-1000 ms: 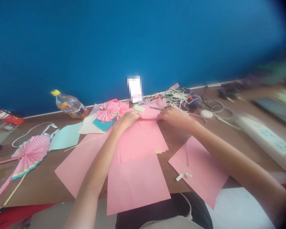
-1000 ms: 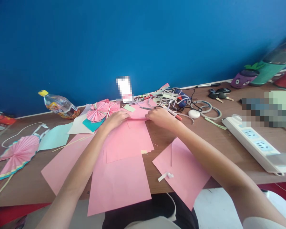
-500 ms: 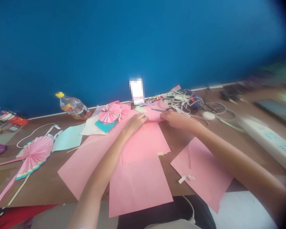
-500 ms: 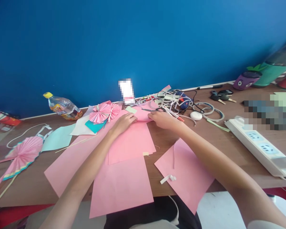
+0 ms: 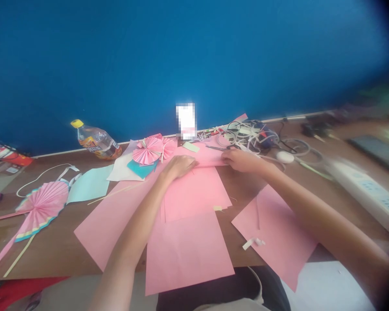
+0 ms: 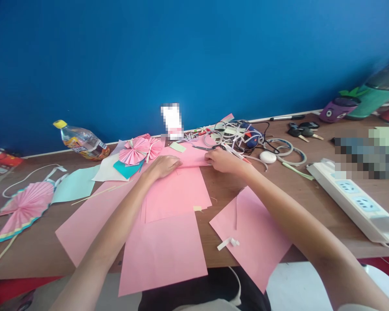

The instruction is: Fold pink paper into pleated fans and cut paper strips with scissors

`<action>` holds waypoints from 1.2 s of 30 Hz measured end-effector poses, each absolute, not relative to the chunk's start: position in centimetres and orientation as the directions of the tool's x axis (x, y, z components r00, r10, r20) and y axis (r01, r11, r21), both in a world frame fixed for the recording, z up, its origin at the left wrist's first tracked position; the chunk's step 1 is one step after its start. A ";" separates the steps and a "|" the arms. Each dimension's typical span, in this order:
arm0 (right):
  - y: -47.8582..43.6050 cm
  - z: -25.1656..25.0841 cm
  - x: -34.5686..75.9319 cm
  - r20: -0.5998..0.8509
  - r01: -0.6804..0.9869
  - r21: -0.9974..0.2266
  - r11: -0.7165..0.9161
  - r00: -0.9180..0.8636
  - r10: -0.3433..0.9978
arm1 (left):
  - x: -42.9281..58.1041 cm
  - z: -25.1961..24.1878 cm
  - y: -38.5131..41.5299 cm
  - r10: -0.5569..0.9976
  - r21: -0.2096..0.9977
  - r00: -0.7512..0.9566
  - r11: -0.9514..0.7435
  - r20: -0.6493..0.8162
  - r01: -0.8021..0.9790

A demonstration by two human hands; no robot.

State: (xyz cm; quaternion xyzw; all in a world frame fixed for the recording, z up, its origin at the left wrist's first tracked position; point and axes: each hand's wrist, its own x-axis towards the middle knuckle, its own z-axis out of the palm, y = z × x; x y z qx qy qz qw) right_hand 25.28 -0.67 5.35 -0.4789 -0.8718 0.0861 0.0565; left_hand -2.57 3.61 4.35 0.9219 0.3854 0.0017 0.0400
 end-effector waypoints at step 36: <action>-0.8 4.5 24.5 0.191 0.666 -0.380 0.642 -0.622 0.759 | 0.6 5.0 0.7 0.778 -0.097 0.629 -0.625 0.015 0.775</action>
